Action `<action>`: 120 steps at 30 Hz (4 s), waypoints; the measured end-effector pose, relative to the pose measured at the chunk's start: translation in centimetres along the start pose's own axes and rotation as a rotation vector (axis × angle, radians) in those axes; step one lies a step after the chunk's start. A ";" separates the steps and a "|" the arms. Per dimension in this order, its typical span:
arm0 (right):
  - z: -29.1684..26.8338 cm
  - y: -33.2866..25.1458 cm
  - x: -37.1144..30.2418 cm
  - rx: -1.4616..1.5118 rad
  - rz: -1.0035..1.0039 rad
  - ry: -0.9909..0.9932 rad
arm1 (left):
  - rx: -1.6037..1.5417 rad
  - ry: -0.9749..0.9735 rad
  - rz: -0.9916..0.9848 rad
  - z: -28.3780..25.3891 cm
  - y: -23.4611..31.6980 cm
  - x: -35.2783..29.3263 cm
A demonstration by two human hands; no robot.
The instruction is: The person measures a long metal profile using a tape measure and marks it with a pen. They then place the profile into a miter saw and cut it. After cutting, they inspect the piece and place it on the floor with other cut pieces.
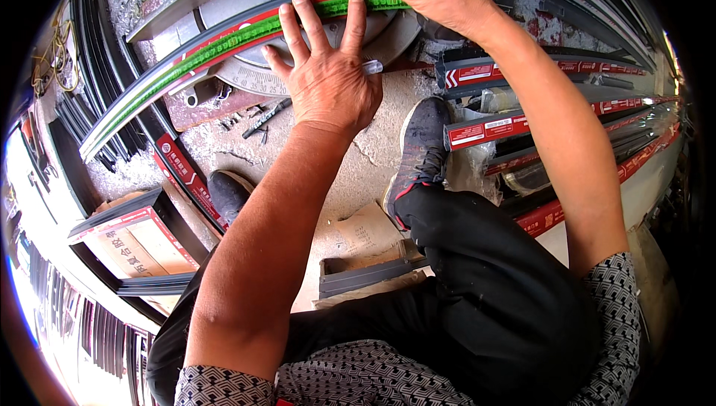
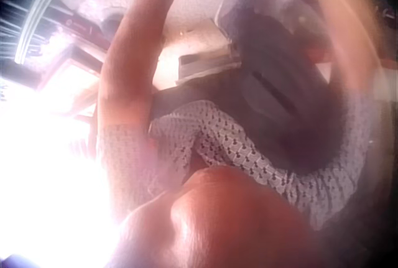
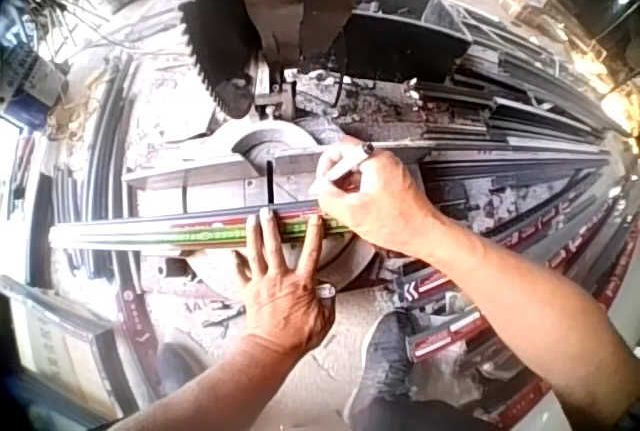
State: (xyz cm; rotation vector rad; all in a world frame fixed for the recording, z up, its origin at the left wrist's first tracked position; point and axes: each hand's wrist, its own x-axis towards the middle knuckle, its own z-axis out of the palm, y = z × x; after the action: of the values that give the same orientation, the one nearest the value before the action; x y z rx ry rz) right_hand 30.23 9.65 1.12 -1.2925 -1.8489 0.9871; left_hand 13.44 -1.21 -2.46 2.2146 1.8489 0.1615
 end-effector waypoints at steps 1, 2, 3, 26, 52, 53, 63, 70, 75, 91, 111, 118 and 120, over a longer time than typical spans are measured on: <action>-0.2 -0.2 -0.1 0.037 0.026 0.009 | 0.002 -0.001 0.000 0.0 0.1 0.0; -0.3 -0.5 -0.2 0.076 0.049 0.016 | 0.003 -0.005 -0.004 -0.1 0.0 0.0; -0.4 -0.9 -0.5 0.119 0.071 0.026 | 0.004 -0.010 -0.007 -0.1 0.0 0.0; 2.7 -1.4 -11.7 0.410 0.396 0.038 | -0.011 0.031 0.006 0.4 -0.1 0.0; 5.1 1.5 -18.6 0.771 0.846 0.243 | 0.024 -0.010 0.007 0.0 -0.2 0.1; 5.8 1.4 -19.0 0.819 0.920 0.220 | 0.025 -0.015 0.007 -0.1 -0.2 0.1; 5.0 -1.0 -17.0 0.079 0.464 0.169 | 0.019 -0.017 0.003 0.0 -0.1 0.2; -0.9 -3.0 -8.9 -0.756 -0.039 0.249 | -0.129 0.022 -0.019 -0.3 -0.8 0.2; -1.6 2.8 -8.9 -0.759 -0.021 0.062 | -0.210 0.131 -0.017 0.4 0.0 -0.2; -0.1 3.2 -6.0 -0.938 -0.142 0.042 | -0.299 0.068 -0.017 -0.5 0.0 -0.1; -0.5 3.5 -6.3 -0.813 -0.087 0.018 | -0.315 0.037 -0.013 -1.8 0.1 -0.7; -0.7 2.9 -7.0 -0.765 -0.067 0.024 | -0.324 0.006 0.021 -3.6 -0.2 -1.6; -1.0 2.5 -7.3 -0.771 -0.074 0.048 | -0.302 -0.003 0.040 -4.3 -0.1 -1.7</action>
State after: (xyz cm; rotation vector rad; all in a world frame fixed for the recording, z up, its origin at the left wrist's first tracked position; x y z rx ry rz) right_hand 34.26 3.49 -1.30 -1.6258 -2.3163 0.1727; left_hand 12.01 -2.37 1.78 2.0414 1.6537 0.4162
